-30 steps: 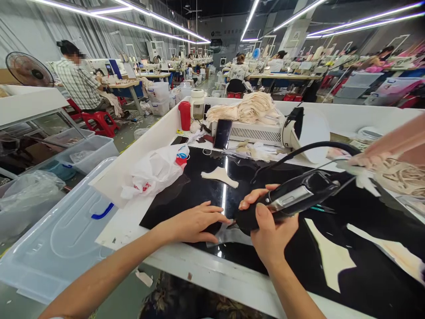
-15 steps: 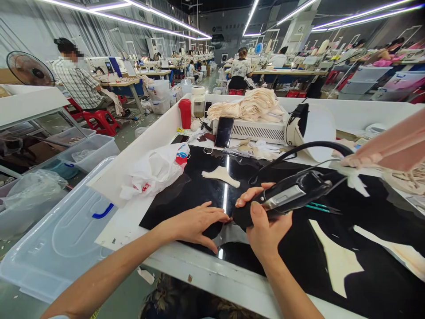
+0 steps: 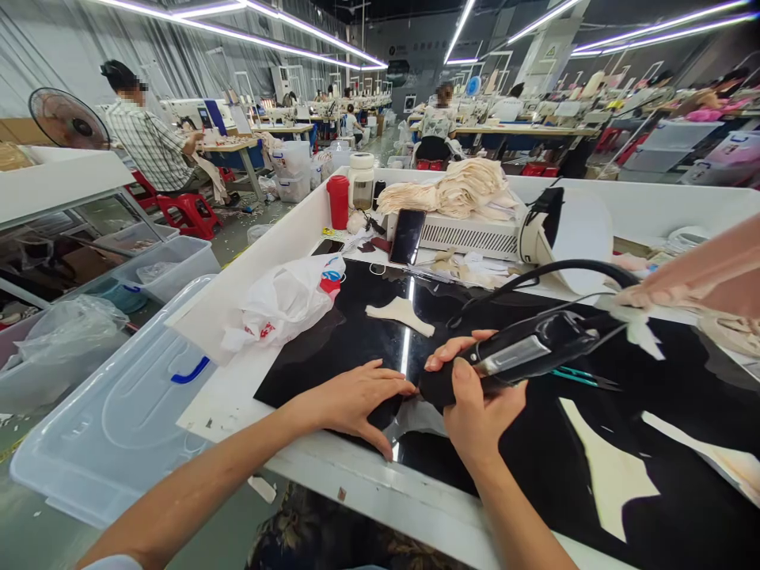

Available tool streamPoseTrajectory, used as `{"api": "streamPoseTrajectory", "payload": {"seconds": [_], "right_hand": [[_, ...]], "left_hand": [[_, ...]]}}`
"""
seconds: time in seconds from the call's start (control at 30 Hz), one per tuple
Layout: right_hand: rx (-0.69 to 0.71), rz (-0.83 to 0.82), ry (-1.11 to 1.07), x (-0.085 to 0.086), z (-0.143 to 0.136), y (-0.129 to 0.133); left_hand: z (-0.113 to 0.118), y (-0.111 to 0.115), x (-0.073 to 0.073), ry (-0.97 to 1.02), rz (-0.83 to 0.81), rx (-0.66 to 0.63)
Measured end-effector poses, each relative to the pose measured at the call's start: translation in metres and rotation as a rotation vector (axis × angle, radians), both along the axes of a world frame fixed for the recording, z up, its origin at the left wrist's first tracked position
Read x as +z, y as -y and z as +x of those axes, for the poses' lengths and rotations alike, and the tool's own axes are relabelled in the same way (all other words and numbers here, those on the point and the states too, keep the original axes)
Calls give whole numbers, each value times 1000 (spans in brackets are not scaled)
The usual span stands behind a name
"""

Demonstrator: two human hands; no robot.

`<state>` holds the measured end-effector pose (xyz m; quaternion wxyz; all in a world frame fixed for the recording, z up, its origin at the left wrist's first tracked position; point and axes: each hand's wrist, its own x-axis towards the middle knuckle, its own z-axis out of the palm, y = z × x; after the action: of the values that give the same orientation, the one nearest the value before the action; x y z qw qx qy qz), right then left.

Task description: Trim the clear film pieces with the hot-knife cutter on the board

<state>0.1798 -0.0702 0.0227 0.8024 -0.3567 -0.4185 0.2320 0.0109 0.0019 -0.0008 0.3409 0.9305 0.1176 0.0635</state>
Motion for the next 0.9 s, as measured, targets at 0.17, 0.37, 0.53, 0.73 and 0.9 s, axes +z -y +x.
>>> {"api": "streamPoseTrajectory", "payload": {"seconds": [0.17,0.37,0.53,0.73,0.9], "right_hand": [[5,-42,-13,3,-1,6],[57,-54,-26,1,-4,15],[47,-73,-40,3,-7,15],[116,-41,-30,2,-13,24],[118,-49,-21,-2,-16,27]], "left_hand": [[1,0,-4,18,-11,-6],[1,0,-10,41,40,1],[2,0,-9,54,72,2],[3,1,-5,5,58,6],[4,1,-4,-14,56,4]]}}
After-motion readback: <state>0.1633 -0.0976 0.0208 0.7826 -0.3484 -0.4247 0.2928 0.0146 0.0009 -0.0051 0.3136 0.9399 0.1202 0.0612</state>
